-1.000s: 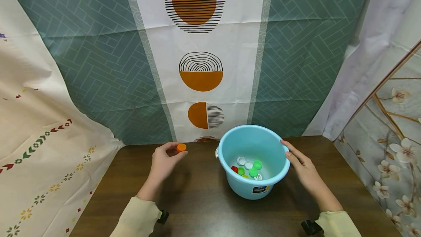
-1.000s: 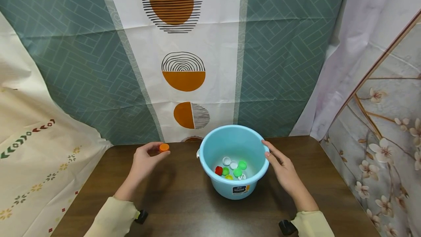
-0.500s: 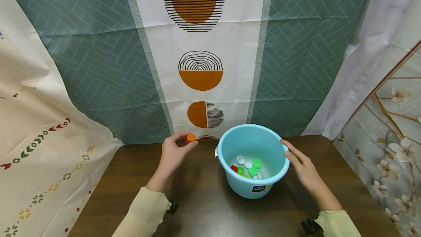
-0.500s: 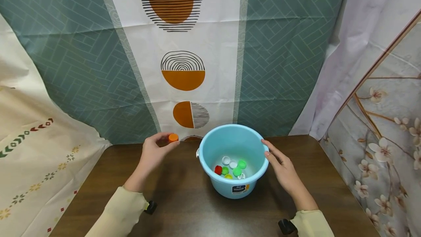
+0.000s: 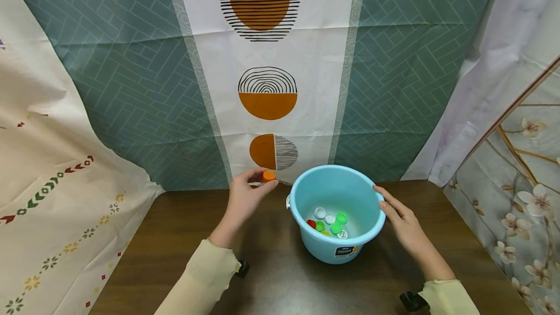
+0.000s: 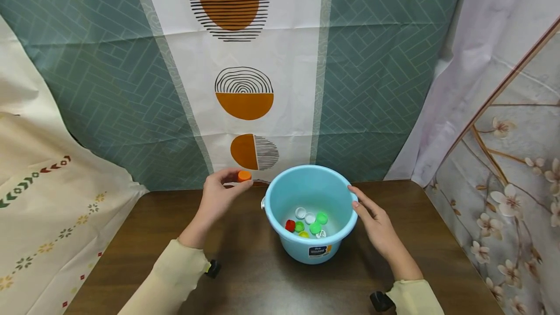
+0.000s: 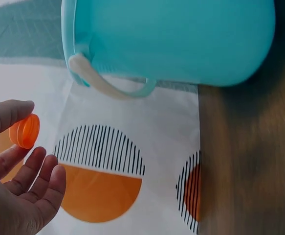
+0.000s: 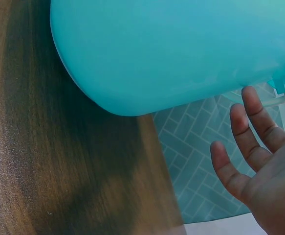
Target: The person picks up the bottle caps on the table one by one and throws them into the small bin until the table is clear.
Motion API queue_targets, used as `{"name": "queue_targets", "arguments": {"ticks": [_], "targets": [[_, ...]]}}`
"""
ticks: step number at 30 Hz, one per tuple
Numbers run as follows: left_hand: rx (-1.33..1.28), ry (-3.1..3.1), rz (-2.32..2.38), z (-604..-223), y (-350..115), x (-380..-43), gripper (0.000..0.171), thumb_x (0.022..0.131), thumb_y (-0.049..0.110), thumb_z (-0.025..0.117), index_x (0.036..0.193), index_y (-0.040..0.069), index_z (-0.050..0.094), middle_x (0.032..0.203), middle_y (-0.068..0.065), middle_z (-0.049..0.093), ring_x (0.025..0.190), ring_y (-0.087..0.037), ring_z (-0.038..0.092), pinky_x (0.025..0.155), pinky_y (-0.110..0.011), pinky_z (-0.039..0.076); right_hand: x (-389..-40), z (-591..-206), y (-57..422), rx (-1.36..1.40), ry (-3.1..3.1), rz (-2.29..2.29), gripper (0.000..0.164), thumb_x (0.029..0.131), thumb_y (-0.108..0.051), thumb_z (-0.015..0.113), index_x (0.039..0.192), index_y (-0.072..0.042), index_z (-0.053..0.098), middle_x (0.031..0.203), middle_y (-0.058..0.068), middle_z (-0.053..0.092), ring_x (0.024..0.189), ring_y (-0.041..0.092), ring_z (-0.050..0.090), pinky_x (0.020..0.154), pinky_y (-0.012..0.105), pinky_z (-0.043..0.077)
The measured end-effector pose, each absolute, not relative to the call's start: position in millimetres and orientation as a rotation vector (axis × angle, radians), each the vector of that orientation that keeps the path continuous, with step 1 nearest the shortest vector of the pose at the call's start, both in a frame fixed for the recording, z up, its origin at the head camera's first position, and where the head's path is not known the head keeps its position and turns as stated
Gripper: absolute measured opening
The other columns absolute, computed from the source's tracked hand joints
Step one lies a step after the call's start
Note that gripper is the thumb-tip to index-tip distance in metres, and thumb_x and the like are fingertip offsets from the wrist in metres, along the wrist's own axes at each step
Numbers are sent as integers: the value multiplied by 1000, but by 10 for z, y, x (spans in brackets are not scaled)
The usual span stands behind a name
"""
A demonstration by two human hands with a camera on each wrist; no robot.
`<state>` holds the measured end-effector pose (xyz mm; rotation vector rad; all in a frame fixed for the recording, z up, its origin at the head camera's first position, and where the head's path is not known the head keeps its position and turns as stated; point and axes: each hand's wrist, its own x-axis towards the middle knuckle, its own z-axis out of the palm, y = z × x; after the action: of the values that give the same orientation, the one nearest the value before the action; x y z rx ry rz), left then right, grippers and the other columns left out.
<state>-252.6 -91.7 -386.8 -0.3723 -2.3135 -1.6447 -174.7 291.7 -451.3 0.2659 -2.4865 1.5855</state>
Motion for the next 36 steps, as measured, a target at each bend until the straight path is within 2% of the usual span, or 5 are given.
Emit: {"name": "queue_targets", "arguments": {"ticks": [12, 20, 28, 36], "targets": [[-406, -2296, -1688, -3776, -583, -2490, 30, 80, 21, 83, 107, 12, 72, 95, -1, 68, 85, -18, 63, 76, -31, 56, -1740, -4511, 2910, 257, -2489, 1585, 45, 107, -30, 40, 152, -27, 38, 154, 5, 36, 123, -3, 43, 87, 16, 45], [-504, -2289, -1741, -3741, -383, -2480, 34, 82, 26, 81, 112, 13, 71, 97, 0, 69, 85, -19, 64, 74, -33, 56, -1732, -4511, 2919, 241, -2501, 1571, 45, 107, -32, 39, 152, -28, 37, 154, 5, 36, 123, -2, 43, 87, 17, 46], [-565, -2294, -1741, -3698, -162, -2473, 31, 82, 31, 81, 109, 17, 72, 99, 7, 67, 93, -22, 63, 74, -32, 55, -1724, -4520, 2929, 233, -2501, 1579, 45, 107, -33, 39, 152, -29, 37, 154, 3, 35, 126, -2, 41, 88, 15, 44], [-607, -2299, -1749, -3697, 18, -2468, 30, 81, 31, 81, 107, 17, 73, 95, 11, 67, 95, -25, 64, 73, -31, 55, -1733, -4514, 2920, 262, -2486, 1577, 45, 107, -30, 39, 152, -28, 37, 153, 6, 37, 124, -5, 42, 87, 15, 45]]}}
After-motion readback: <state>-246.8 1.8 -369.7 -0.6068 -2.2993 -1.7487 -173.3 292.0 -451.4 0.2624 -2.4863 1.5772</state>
